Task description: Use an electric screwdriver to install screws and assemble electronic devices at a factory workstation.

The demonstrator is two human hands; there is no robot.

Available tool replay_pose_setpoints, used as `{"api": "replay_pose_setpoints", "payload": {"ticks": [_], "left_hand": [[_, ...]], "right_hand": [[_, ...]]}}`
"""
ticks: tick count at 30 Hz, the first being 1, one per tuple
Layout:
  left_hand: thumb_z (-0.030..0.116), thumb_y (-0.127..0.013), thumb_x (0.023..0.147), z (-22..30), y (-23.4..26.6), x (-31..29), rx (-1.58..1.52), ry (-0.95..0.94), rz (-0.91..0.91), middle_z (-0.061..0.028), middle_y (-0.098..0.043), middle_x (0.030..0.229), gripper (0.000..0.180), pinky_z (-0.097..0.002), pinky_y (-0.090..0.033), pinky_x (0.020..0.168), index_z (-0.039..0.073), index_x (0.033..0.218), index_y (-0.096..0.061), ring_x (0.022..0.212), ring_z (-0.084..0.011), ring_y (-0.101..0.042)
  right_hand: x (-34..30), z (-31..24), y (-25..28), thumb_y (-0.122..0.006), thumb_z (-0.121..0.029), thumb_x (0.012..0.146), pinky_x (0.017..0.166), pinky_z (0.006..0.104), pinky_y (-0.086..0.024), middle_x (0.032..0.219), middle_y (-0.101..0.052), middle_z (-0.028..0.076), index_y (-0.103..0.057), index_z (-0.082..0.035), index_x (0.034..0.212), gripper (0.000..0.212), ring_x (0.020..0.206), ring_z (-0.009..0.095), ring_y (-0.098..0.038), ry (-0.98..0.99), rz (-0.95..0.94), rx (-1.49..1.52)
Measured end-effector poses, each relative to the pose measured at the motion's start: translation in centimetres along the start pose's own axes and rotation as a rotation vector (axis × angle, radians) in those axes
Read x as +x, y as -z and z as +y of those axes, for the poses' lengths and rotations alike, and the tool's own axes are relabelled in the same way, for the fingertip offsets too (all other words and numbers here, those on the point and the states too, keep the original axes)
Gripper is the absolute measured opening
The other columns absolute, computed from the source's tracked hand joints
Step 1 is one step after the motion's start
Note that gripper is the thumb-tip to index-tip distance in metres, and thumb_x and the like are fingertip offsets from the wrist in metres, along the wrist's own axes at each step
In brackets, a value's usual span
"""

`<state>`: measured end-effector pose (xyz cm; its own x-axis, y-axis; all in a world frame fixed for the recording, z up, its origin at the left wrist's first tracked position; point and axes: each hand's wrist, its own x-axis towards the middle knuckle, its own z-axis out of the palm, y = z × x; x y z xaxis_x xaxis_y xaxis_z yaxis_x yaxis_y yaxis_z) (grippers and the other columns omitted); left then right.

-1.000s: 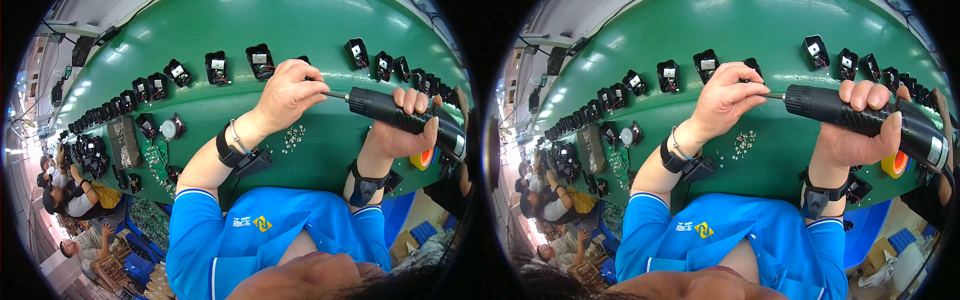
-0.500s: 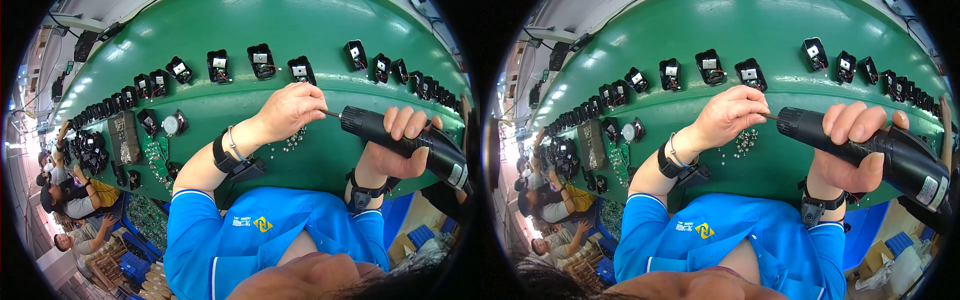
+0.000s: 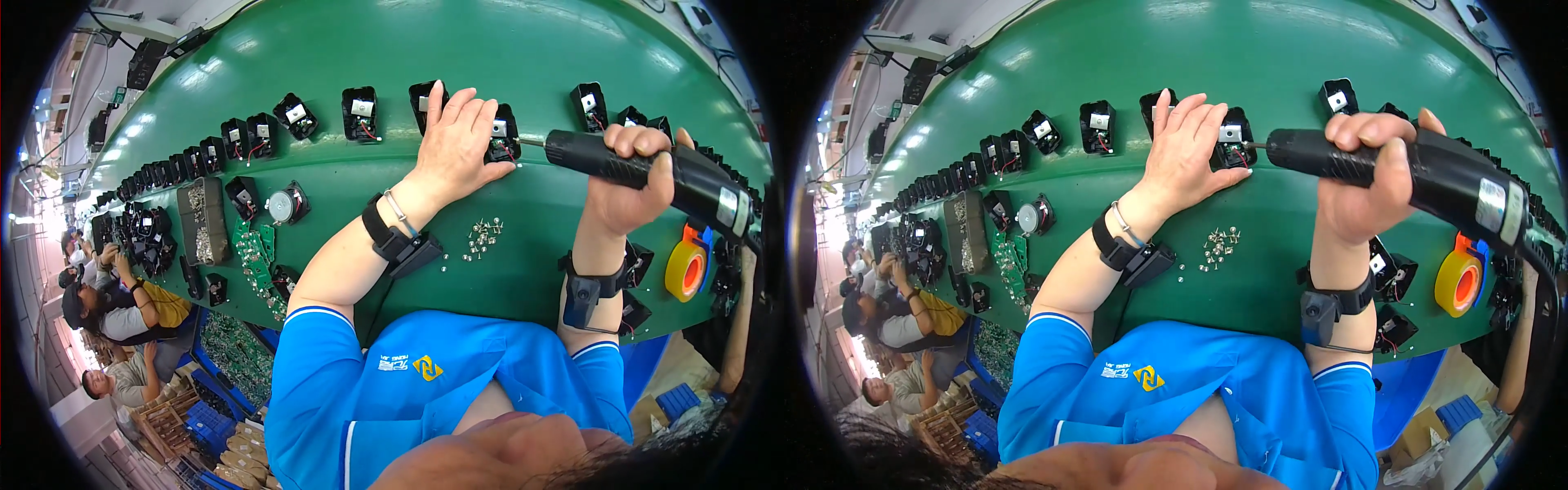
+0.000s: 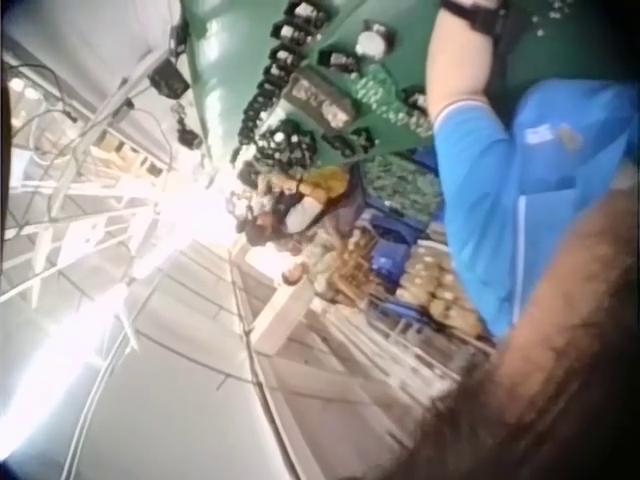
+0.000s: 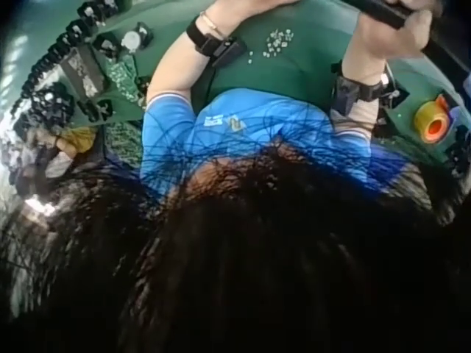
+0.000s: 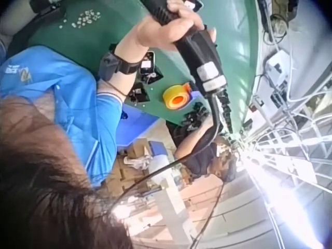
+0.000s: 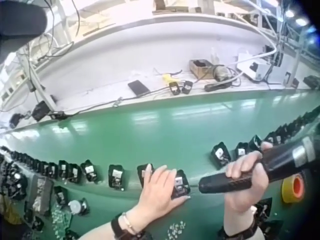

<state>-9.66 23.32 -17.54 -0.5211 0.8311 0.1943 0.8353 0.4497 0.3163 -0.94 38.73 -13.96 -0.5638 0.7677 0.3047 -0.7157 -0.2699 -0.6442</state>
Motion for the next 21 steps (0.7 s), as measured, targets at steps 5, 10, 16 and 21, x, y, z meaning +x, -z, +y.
{"api": "replay_pose_setpoints", "payload": {"ticks": [5,10,16,21], "left_hand": [[0.026,-0.070,0.048,-0.7,0.0,0.6,-0.119,0.009,-0.045,-0.0118,-0.047,0.091,0.067,-0.0495,-0.018,0.091,0.000,0.102,-0.042,0.089,-0.0254,-0.045],[0.026,-0.070,0.048,-1.4,-0.3,0.4,-0.146,-0.022,-0.037,-0.0117,-0.047,0.091,0.067,-0.0496,-0.019,0.091,-0.001,0.102,-0.042,0.086,-0.0235,-0.047],[0.025,-0.070,0.047,-1.9,-0.6,0.3,-0.135,-0.055,-0.031,-0.0110,-0.046,0.090,0.067,-0.0464,-0.020,0.092,-0.001,0.102,-0.041,0.083,-0.0229,-0.049],[0.024,-0.069,0.046,-2.0,-0.5,0.2,-0.120,-0.078,-0.001,-0.0102,-0.046,0.087,0.067,-0.0440,-0.021,0.093,0.000,0.101,-0.041,0.079,-0.0225,-0.050]], "right_hand": [[0.4,2.5,-0.1,-0.043,-0.012,0.075,0.059,0.0335,-0.036,0.068,-0.049,0.006,-0.037,-0.009,0.104,0.030,0.059,0.017,-0.044,-0.006,0.025,-0.019],[0.2,3.7,0.0,-0.041,-0.008,0.075,0.058,0.0341,-0.037,0.066,-0.048,0.007,-0.037,-0.006,0.103,0.028,0.058,0.017,-0.044,-0.024,0.071,-0.002],[0.1,4.3,0.3,-0.041,-0.008,0.075,0.058,0.0340,-0.037,0.066,-0.048,0.007,-0.035,-0.005,0.103,0.029,0.058,0.017,-0.044,-0.043,0.088,-0.020],[-0.2,4.6,-0.1,-0.041,-0.008,0.074,0.058,0.0338,-0.037,0.065,-0.048,0.007,-0.035,-0.005,0.103,0.030,0.057,0.017,-0.044,-0.048,0.097,-0.028]]}}
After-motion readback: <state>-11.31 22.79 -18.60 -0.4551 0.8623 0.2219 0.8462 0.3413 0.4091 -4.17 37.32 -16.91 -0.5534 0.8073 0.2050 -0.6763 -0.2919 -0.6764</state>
